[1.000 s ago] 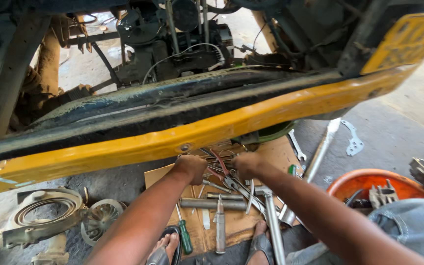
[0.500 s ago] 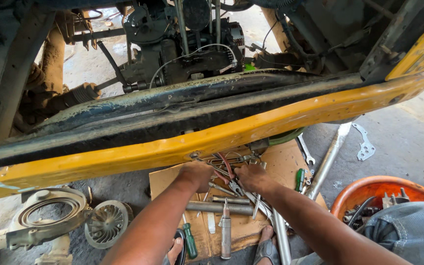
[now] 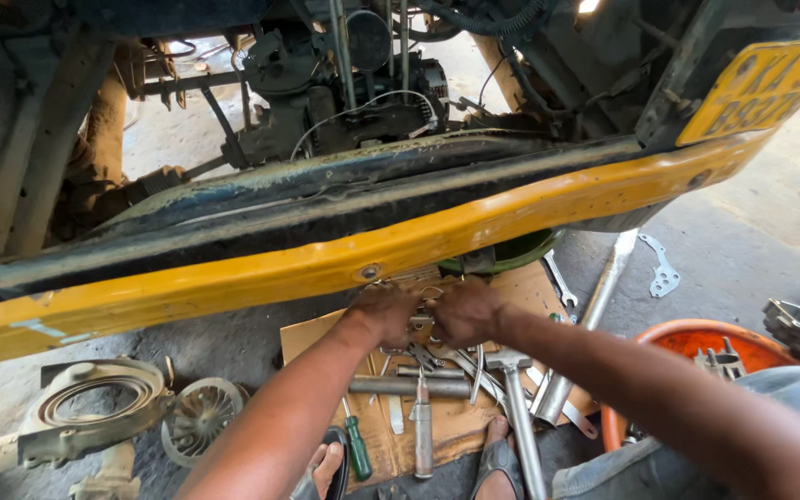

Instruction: The person works underneath a yellow vehicle, using a socket wrench to tighten bolts on the undercarriage. They manipulate various tools and components, including a flexible metal cable, while positioned on the ground.

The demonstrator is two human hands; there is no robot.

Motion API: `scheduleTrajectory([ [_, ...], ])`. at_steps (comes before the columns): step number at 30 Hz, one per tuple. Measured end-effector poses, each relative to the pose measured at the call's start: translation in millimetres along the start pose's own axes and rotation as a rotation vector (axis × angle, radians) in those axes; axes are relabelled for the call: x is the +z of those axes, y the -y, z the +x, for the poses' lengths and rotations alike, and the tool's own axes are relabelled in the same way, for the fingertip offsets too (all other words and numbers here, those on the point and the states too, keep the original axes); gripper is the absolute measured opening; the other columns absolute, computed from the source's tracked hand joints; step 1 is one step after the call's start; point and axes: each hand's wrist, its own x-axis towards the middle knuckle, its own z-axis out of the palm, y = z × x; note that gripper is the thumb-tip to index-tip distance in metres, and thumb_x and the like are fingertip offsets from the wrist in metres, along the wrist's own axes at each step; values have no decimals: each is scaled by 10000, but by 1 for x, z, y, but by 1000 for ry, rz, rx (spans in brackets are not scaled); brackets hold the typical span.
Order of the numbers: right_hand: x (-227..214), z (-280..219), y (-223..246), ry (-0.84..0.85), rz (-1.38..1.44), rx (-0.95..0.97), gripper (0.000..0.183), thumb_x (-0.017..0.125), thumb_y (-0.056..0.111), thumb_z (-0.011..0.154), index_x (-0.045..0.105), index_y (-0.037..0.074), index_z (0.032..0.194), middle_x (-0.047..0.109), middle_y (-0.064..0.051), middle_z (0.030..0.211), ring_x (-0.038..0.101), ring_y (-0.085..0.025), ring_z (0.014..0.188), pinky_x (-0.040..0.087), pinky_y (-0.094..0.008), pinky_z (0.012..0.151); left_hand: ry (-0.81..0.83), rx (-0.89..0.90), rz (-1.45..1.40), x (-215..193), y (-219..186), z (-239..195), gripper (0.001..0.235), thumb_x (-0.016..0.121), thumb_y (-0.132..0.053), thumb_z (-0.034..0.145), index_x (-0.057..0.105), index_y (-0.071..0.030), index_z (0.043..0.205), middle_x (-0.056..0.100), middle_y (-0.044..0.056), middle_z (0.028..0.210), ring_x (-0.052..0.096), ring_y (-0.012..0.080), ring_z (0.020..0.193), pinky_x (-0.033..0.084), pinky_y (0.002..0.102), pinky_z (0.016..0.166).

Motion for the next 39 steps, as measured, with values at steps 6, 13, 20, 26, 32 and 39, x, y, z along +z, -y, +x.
scheduleTrajectory([
  [6,-62,-67,-15,-330,266,-135,289,556,320,914,678,72,1000,740,-182,852,687,-360,782,529,-507,739,125,-87,-774,-51,-22,-26,523,779,-345,668,695,-207,1165,754,84,1081,793,242,837,690,386,657],
  [13,-114,-97,-19,-205,701,-198,362,565,310,970,756,2,989,789,-135,857,756,-253,766,608,-403,732,298,-141,-786,-108,-43,-64,462,778,-459,771,702,-217,1157,726,48,1090,724,191,890,651,382,699],
  [20,-200,-134,-52,-307,1092,-191,340,503,290,980,683,22,1084,809,-93,887,758,-165,708,577,-293,638,467,265,-924,-159,-3,-99,426,657,-374,964,691,-45,1232,778,62,1097,720,161,1014,536,411,953],
  [26,-256,-109,-52,-655,1678,-120,355,403,364,1094,590,63,1069,734,-104,863,668,-151,664,546,-273,581,84,91,-1159,-236,62,-160,302,632,-185,943,652,-18,1194,725,118,897,717,207,800,607,345,691],
  [32,-279,-80,-28,-697,1785,-58,346,407,353,1073,601,67,1094,703,-95,932,672,-170,732,597,-291,652,-162,35,-1305,-241,116,-176,390,530,-245,1024,692,-9,1289,750,102,893,594,119,642,472,264,504],
  [39,-325,-35,2,-721,1901,-152,328,394,349,1064,597,94,1101,722,-93,985,678,-175,833,586,-285,722,-413,-157,-1313,-236,158,-176,329,573,-167,981,675,-55,1273,760,80,970,568,103,640,466,259,542],
])
